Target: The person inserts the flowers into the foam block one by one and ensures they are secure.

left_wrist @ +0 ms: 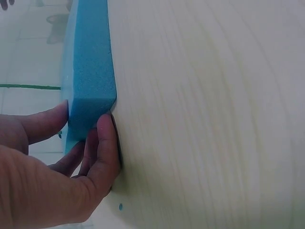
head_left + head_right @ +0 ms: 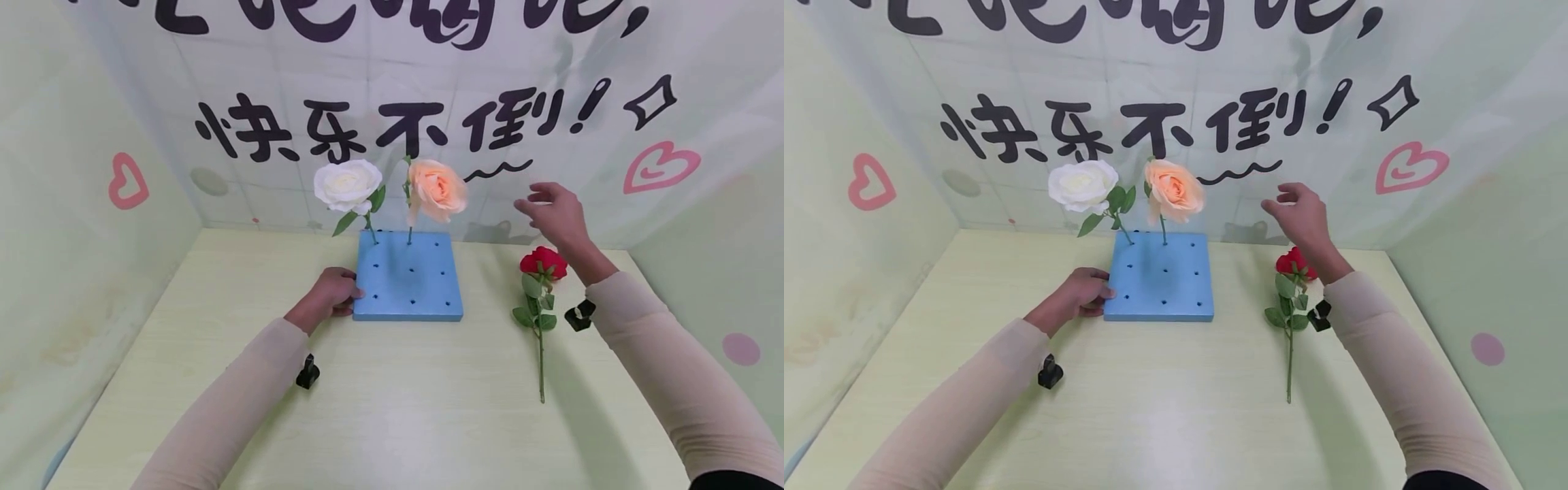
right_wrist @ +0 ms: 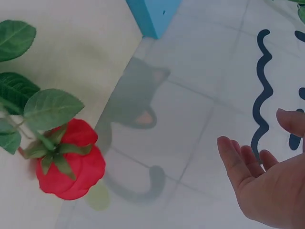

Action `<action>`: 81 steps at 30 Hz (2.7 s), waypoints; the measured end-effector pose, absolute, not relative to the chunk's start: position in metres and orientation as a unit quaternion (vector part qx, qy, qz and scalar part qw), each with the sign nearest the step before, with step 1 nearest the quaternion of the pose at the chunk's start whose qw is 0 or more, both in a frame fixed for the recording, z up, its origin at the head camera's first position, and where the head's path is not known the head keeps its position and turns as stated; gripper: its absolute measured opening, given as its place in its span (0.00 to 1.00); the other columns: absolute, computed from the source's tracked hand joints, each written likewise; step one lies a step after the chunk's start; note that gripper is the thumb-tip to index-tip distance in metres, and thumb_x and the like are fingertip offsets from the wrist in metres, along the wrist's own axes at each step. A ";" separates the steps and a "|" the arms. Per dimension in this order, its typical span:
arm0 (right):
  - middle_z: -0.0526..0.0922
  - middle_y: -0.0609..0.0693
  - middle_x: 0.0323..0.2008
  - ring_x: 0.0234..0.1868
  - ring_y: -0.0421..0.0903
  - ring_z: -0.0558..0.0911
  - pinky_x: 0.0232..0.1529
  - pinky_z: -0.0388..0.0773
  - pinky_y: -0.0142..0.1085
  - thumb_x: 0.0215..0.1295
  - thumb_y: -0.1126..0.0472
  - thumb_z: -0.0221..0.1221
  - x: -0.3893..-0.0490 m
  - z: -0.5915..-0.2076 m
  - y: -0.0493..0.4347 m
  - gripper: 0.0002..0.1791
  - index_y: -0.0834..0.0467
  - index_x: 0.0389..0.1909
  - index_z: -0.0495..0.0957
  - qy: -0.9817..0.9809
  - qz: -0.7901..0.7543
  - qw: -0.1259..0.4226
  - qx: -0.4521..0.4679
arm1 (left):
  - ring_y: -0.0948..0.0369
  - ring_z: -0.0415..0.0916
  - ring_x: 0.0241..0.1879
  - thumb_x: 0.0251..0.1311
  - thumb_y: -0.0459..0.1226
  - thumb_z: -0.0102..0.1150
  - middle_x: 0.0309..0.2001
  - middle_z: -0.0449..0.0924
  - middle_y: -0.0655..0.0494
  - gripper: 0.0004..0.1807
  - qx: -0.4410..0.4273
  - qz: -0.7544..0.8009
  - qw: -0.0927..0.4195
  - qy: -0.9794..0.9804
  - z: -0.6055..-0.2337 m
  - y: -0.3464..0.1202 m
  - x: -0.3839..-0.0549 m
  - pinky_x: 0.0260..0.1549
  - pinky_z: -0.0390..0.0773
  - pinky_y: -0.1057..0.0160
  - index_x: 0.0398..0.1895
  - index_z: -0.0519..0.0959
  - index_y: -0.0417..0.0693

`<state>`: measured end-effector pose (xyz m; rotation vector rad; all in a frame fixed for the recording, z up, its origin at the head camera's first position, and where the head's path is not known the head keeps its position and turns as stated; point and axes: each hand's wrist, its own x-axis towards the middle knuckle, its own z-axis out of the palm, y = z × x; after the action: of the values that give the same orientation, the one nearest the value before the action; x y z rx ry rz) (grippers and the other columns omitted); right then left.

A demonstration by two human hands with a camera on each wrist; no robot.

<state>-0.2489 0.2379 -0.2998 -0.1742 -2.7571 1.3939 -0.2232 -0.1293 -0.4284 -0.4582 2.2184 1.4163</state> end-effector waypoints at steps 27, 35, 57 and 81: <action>0.78 0.67 0.53 0.42 0.50 0.86 0.48 0.81 0.44 0.64 0.36 0.56 -0.221 -0.343 0.312 0.43 0.69 0.64 0.67 -0.888 0.430 -0.101 -0.127 | 0.52 0.75 0.39 0.63 0.32 0.56 0.51 0.72 0.43 0.30 -0.163 0.520 0.233 0.806 -0.430 -0.129 -0.222 0.30 0.81 0.62 0.70 0.63 0.42; 0.84 0.51 0.32 0.30 0.44 0.86 0.41 0.84 0.40 0.63 0.38 0.59 -0.217 -0.358 0.313 0.38 0.70 0.54 0.70 -0.874 0.438 -0.148 -0.146 | 0.53 0.74 0.37 0.62 0.31 0.56 0.50 0.73 0.43 0.31 -0.160 0.526 0.232 0.803 -0.430 -0.131 -0.222 0.30 0.81 0.62 0.70 0.63 0.42; 0.85 0.61 0.36 0.31 0.48 0.86 0.38 0.84 0.42 0.63 0.42 0.60 -0.214 -0.393 0.309 0.33 0.70 0.49 0.71 -0.882 0.383 -0.221 -0.164 | 0.53 0.74 0.39 0.62 0.31 0.58 0.56 0.72 0.44 0.30 -0.168 0.522 0.229 0.804 -0.431 -0.129 -0.223 0.32 0.82 0.61 0.69 0.65 0.42; 0.80 0.51 0.25 0.25 0.46 0.84 0.33 0.84 0.41 0.59 0.58 0.64 -0.216 -0.416 0.300 0.13 0.64 0.32 0.73 -0.886 0.384 -0.198 -0.170 | 0.55 0.73 0.34 0.61 0.31 0.58 0.45 0.73 0.46 0.31 -0.163 0.535 0.229 0.797 -0.428 -0.131 -0.220 0.30 0.81 0.62 0.69 0.65 0.43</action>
<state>-0.2158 0.3004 -0.4157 -0.6139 -3.1995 1.3851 -0.2200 -0.1311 -0.4281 -0.4480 2.1933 1.4710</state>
